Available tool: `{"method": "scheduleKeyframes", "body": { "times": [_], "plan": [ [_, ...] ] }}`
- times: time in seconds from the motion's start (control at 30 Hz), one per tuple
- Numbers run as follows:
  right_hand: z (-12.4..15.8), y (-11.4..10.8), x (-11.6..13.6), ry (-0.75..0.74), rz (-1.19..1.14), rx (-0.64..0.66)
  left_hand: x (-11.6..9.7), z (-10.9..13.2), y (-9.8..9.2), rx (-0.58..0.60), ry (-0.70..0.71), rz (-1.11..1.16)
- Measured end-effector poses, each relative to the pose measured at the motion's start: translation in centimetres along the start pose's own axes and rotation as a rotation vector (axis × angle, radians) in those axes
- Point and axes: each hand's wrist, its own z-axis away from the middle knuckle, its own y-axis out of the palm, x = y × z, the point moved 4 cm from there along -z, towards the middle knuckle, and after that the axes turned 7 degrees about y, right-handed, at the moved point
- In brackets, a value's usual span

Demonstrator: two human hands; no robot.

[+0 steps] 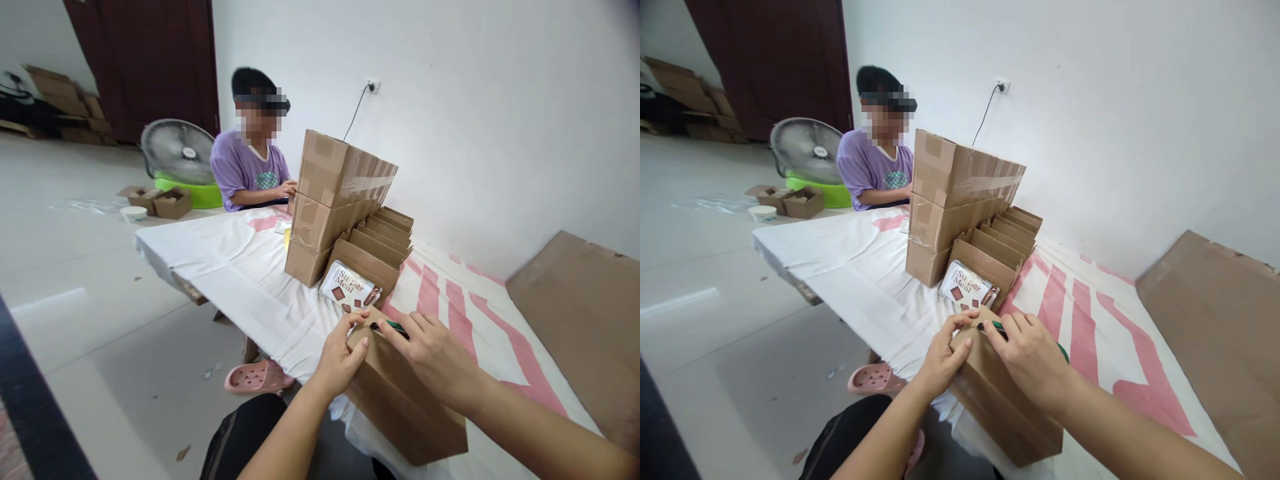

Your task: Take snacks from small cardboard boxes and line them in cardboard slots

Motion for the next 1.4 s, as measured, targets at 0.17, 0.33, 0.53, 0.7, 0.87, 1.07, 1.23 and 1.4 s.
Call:
{"method": "scheduleKeyframes", "body": {
  "times": [0.17,0.33,0.53,0.7,0.87,1.07,1.23,1.4],
  "plan": [
    [0.4,-0.3,-0.1,-0.024,0.027,0.029,-0.1,-0.1,0.0,0.016,-0.012,-0.001],
    [1.1,-0.6,-0.4,-0.066,0.058,0.038,-0.2,0.0,0.1,0.033,-0.024,0.0],
    [1.6,-0.8,-0.6,-0.087,0.048,0.05,-0.2,0.1,0.4,0.041,-0.028,0.014],
    [2.2,-0.8,-0.7,-0.075,0.084,0.051,-0.2,0.0,0.6,0.052,-0.029,0.001],
    [3.1,-0.8,-0.8,-0.085,0.119,0.08,-0.1,0.0,0.7,0.049,-0.041,0.008],
    [3.7,-1.0,-1.2,-0.094,0.089,0.088,-0.1,0.1,0.7,0.043,-0.033,0.0],
    [4.1,-1.7,-1.7,-0.102,0.113,0.083,-0.1,0.1,0.7,0.034,-0.032,-0.009],
    [5.4,-2.3,-2.2,-0.155,0.122,0.131,0.2,0.1,0.7,0.024,-0.037,-0.014]
  ]
}}
